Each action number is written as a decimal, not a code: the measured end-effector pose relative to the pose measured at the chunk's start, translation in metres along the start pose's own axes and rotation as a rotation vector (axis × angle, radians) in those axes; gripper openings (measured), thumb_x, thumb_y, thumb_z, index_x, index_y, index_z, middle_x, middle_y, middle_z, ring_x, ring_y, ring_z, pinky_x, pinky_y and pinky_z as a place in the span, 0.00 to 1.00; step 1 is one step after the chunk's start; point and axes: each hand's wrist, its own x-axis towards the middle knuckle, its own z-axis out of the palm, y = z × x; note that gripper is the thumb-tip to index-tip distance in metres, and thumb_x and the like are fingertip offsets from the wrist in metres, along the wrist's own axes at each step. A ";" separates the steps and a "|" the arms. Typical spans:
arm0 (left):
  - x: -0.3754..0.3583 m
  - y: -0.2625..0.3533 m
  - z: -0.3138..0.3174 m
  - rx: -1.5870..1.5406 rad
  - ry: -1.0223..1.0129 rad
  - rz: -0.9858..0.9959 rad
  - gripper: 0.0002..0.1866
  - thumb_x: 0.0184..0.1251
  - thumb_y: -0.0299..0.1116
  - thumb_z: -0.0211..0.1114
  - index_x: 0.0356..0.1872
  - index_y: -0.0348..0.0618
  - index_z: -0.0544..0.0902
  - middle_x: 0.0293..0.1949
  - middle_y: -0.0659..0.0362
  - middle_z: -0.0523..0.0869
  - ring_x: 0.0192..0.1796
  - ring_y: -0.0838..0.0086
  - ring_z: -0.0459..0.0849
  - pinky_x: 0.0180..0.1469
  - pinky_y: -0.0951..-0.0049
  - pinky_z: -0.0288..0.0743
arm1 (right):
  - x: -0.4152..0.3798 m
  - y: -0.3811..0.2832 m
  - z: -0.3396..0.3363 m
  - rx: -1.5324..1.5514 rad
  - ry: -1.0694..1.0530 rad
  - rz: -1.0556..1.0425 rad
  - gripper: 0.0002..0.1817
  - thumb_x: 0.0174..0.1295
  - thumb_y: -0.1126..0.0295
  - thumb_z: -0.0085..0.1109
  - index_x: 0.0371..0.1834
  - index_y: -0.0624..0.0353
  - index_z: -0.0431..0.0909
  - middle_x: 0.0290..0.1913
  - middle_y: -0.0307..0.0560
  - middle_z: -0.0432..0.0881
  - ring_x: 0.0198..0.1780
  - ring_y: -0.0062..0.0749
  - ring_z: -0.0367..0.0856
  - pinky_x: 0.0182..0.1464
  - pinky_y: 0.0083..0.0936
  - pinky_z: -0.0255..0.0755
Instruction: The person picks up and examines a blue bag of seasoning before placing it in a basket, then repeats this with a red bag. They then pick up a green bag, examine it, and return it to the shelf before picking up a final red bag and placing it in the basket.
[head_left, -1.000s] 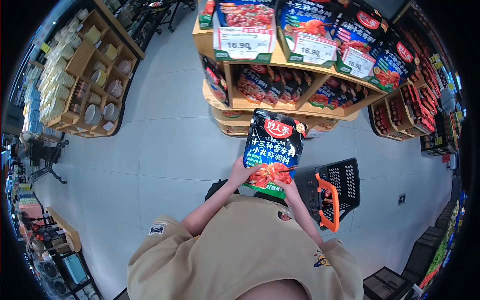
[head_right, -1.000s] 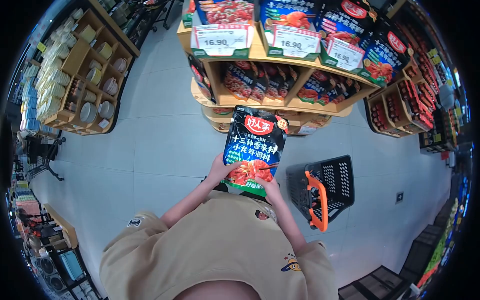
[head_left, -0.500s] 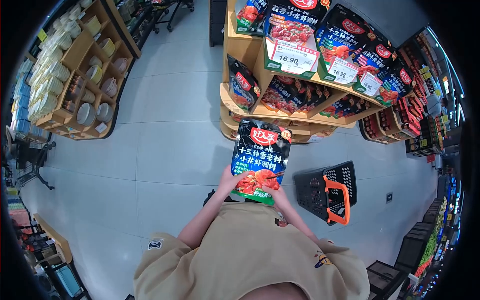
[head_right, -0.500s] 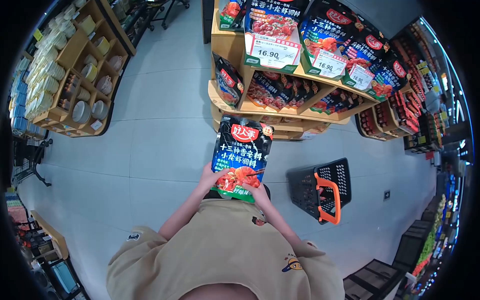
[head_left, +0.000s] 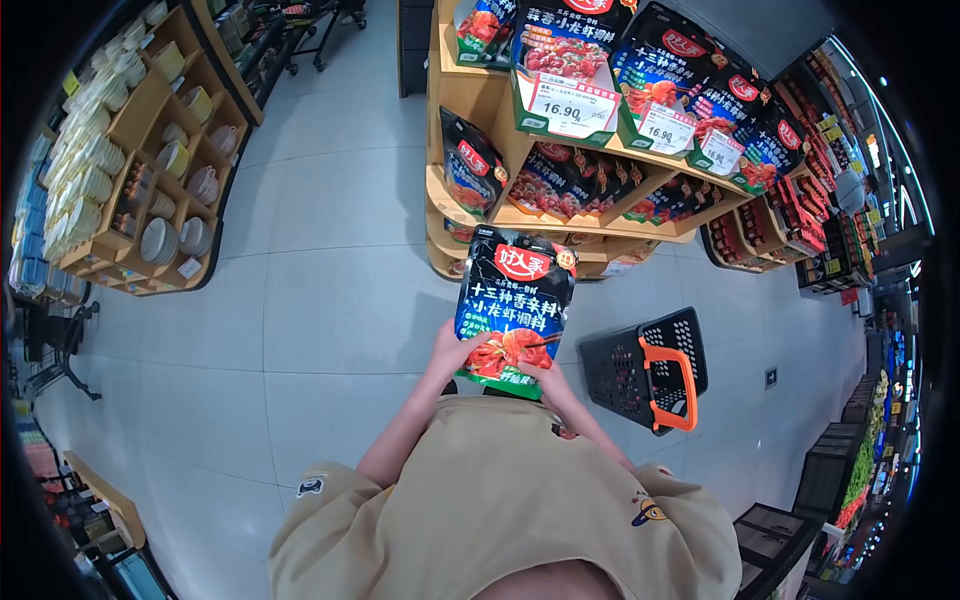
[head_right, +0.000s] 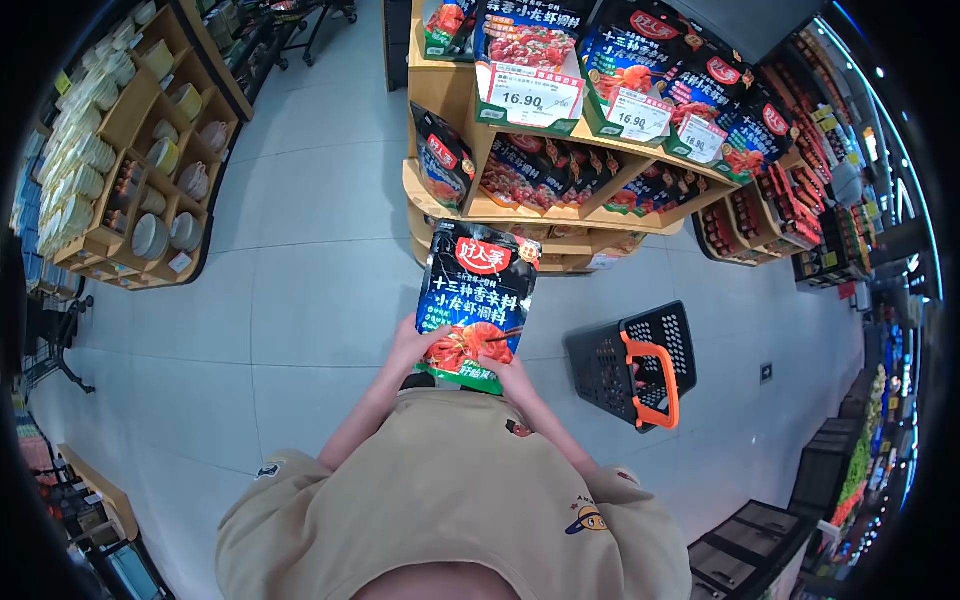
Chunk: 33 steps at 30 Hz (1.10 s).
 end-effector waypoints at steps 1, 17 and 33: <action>0.001 -0.002 0.000 0.001 -0.006 -0.003 0.15 0.46 0.26 0.67 0.36 0.34 0.74 0.32 0.58 0.81 0.32 0.80 0.78 0.36 0.78 0.74 | -0.004 -0.001 0.000 -0.003 0.010 -0.012 0.23 0.52 0.77 0.54 0.53 0.63 0.62 0.50 0.44 0.71 0.49 0.28 0.71 0.51 0.25 0.65; -0.005 -0.016 -0.005 0.023 -0.040 0.065 0.15 0.45 0.25 0.66 0.36 0.34 0.74 0.32 0.59 0.81 0.32 0.81 0.78 0.35 0.78 0.73 | -0.016 0.014 0.002 0.049 0.025 0.020 0.24 0.53 0.76 0.53 0.54 0.63 0.60 0.50 0.45 0.70 0.49 0.30 0.72 0.50 0.27 0.67; -0.001 -0.030 -0.025 -0.010 -0.053 -0.022 0.12 0.60 0.35 0.55 0.37 0.36 0.74 0.31 0.62 0.79 0.32 0.84 0.75 0.35 0.81 0.70 | -0.018 0.013 0.011 0.025 0.054 -0.058 0.22 0.53 0.76 0.54 0.53 0.62 0.62 0.49 0.44 0.72 0.49 0.28 0.71 0.52 0.25 0.65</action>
